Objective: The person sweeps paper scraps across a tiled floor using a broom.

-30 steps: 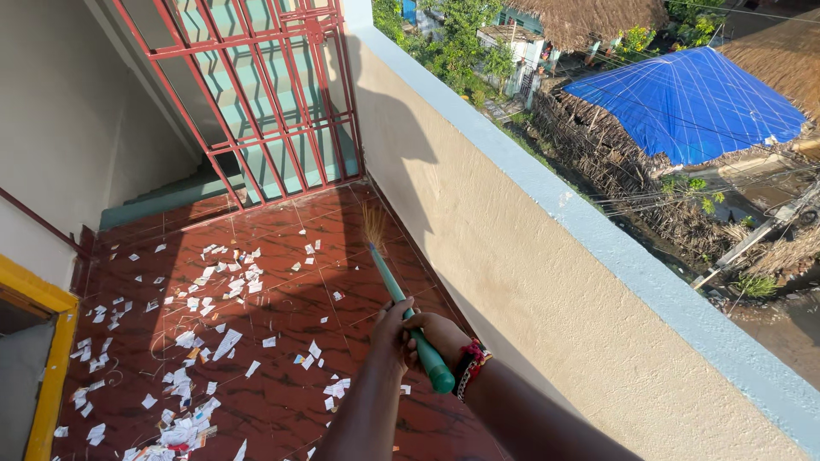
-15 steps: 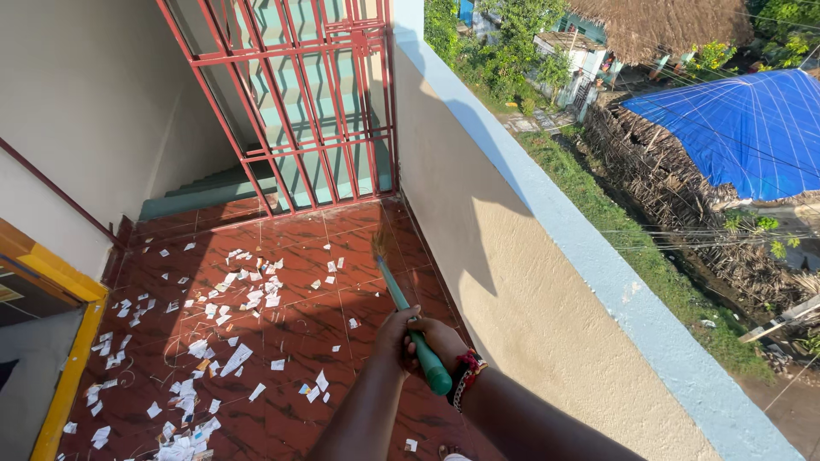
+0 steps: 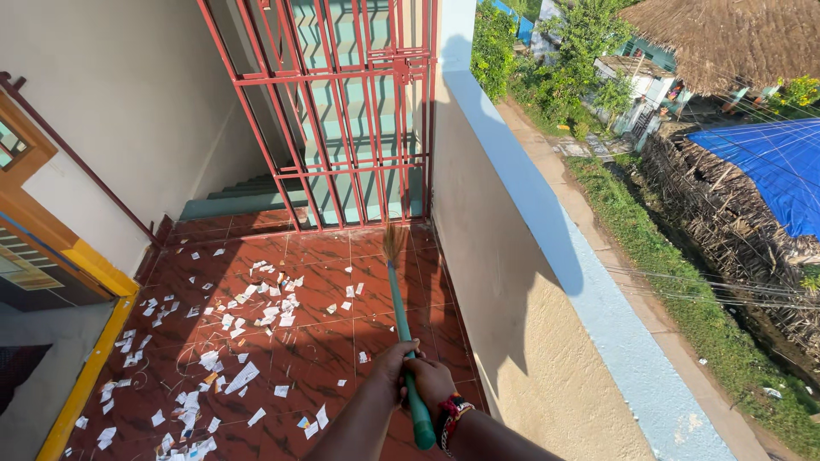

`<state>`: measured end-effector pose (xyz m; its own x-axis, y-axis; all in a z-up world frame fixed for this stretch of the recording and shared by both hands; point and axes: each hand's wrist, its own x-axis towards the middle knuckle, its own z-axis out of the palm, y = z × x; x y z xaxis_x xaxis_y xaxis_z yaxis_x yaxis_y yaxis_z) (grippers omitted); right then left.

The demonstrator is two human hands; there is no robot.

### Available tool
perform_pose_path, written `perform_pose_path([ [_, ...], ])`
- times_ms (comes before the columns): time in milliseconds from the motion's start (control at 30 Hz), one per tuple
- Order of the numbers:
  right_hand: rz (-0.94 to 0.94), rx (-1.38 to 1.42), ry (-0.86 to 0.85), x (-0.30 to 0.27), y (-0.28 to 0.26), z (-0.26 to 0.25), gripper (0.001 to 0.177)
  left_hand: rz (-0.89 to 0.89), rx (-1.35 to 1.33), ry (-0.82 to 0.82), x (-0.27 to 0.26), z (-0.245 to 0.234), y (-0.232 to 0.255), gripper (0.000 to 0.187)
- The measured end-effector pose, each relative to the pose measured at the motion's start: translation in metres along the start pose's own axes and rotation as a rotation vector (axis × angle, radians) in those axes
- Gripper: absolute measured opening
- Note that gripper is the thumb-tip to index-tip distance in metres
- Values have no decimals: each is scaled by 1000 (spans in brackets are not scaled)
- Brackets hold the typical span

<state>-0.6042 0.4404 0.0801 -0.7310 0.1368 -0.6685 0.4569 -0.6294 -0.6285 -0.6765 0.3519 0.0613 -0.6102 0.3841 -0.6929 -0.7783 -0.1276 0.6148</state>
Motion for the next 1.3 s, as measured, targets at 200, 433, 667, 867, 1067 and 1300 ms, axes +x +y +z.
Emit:
perform_pose_path([
  [200,-36,-81,-23,22,-6,6,17,-74,-35,53,16,0,18,27],
  [433,186,116,-79,67,-59,21,24,-41,-29,77,69,0,58,28],
  [667,253,228,-61,111,-62,39,24,-23,-78,119,105,-11,78,29],
  [867,101,-44,-9,116,-49,47,26,57,-110,44,99,-30,83,26],
  [1067,204,34,-93,130,-73,60,29,57,-139,113,98,-24,112,25],
  [1300,256,160,-206,134,-105,87,18,140,-209,182,95,-20,144,25],
])
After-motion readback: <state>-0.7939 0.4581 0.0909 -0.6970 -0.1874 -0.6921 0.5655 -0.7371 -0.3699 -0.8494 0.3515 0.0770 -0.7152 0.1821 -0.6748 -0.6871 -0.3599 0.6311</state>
